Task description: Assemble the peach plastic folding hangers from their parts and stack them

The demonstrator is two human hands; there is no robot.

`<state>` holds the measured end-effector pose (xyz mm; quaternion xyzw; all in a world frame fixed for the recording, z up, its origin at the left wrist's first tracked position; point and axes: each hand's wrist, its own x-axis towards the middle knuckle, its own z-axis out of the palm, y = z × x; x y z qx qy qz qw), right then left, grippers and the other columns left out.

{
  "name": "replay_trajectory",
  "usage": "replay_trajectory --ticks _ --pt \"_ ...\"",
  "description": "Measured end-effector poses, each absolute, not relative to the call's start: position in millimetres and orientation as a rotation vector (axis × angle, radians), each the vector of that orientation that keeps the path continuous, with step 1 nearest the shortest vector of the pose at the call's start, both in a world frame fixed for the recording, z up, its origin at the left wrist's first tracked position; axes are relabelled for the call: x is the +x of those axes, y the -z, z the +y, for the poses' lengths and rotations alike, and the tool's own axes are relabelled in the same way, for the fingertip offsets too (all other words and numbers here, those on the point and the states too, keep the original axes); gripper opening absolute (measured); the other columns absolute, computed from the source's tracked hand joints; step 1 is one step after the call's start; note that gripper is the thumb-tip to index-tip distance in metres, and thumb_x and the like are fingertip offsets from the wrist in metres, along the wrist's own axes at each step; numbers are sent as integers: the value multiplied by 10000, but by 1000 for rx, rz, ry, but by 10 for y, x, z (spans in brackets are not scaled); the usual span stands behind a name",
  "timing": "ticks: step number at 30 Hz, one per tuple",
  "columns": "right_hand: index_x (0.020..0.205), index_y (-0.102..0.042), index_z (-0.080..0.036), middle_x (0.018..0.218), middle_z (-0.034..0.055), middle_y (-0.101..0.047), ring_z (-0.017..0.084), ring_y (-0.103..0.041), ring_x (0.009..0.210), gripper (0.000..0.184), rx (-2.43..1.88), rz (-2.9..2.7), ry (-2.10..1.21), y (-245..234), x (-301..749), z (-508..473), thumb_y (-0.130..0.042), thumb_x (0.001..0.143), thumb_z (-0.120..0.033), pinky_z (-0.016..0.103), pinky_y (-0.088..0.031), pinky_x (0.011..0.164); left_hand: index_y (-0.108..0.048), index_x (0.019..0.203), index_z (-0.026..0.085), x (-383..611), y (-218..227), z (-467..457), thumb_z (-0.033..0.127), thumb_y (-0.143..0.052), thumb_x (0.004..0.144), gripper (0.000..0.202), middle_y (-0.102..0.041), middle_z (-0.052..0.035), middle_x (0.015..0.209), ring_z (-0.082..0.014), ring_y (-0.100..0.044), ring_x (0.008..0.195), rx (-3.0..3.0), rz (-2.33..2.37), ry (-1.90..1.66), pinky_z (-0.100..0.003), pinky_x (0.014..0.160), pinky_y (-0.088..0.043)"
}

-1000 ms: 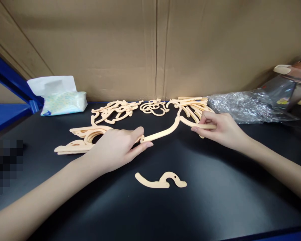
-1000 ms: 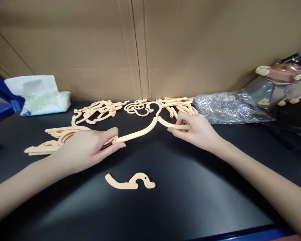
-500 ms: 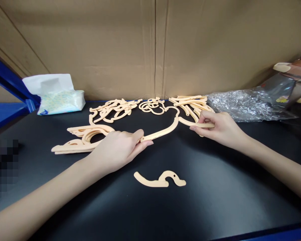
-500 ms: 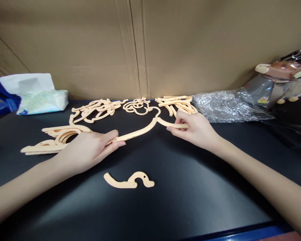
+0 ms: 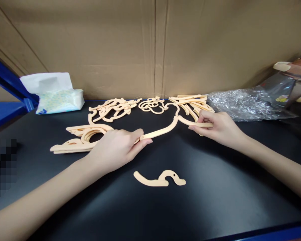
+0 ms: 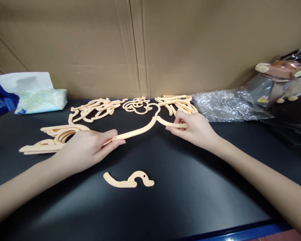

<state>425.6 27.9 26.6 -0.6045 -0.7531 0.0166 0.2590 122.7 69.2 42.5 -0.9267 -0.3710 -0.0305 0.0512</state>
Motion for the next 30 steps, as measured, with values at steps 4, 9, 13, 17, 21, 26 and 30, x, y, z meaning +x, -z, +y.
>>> replay_trajectory --ticks 4,9,13,17,21,26,30 --pt "663 -480 -223 546 -24 -588 132 -497 469 334 -1628 -2041 -48 -267 4257 278 -604 839 -478 256 -340 492 -528 884 204 1228 -423 695 466 -283 992 375 -565 6 524 -193 -562 471 -2778 -1147 58 -261 465 -231" --pt "651 -476 -221 540 -27 -572 129 -488 469 344 -1641 -2037 -71 -271 4249 274 -606 836 -480 254 -333 484 -521 777 197 1246 -436 687 494 -249 994 457 -587 -23 516 -211 -584 465 -2692 -1155 -40 -262 450 -201" --pt "652 -476 -220 538 -30 -561 128 -480 472 342 -1650 -2036 -89 -276 4240 276 -612 830 -479 253 -329 484 -465 661 199 1249 -443 661 510 -246 992 503 -598 -40 513 -217 -585 455 -2644 -1109 21 -263 447 -169" --pt "645 -474 -220 533 -29 -558 131 -481 477 345 -1641 -2042 -82 -290 4234 273 -611 831 -476 254 -329 488 -475 637 195 1239 -432 639 500 -270 993 512 -621 -47 517 -224 -593 445 -2567 -1034 122 -256 437 -131" --pt "644 -466 -222 535 -31 -557 130 -478 477 344 -1637 -2044 -88 -292 4233 269 -607 830 -475 253 -335 486 -482 607 189 1228 -436 630 465 -263 1005 531 -596 -40 479 -211 -576 415 -2501 -948 226 -252 415 -110" --pt "646 -476 -220 550 -22 -570 137 -493 493 346 -1641 -2036 -97 -290 4236 268 -600 834 -484 259 -339 500 -573 759 183 1222 -425 648 461 -303 995 454 -625 -37 540 -208 -585 449 -2502 -931 277 -262 417 -141" --pt "646 -475 -220 565 -17 -585 142 -498 505 357 -1684 -2015 -104 -291 4238 275 -597 835 -498 262 -338 504 -539 1000 153 1203 -401 683 422 -375 962 318 -611 -11 608 -170 -537 453 -2686 -968 358 -253 431 -256"
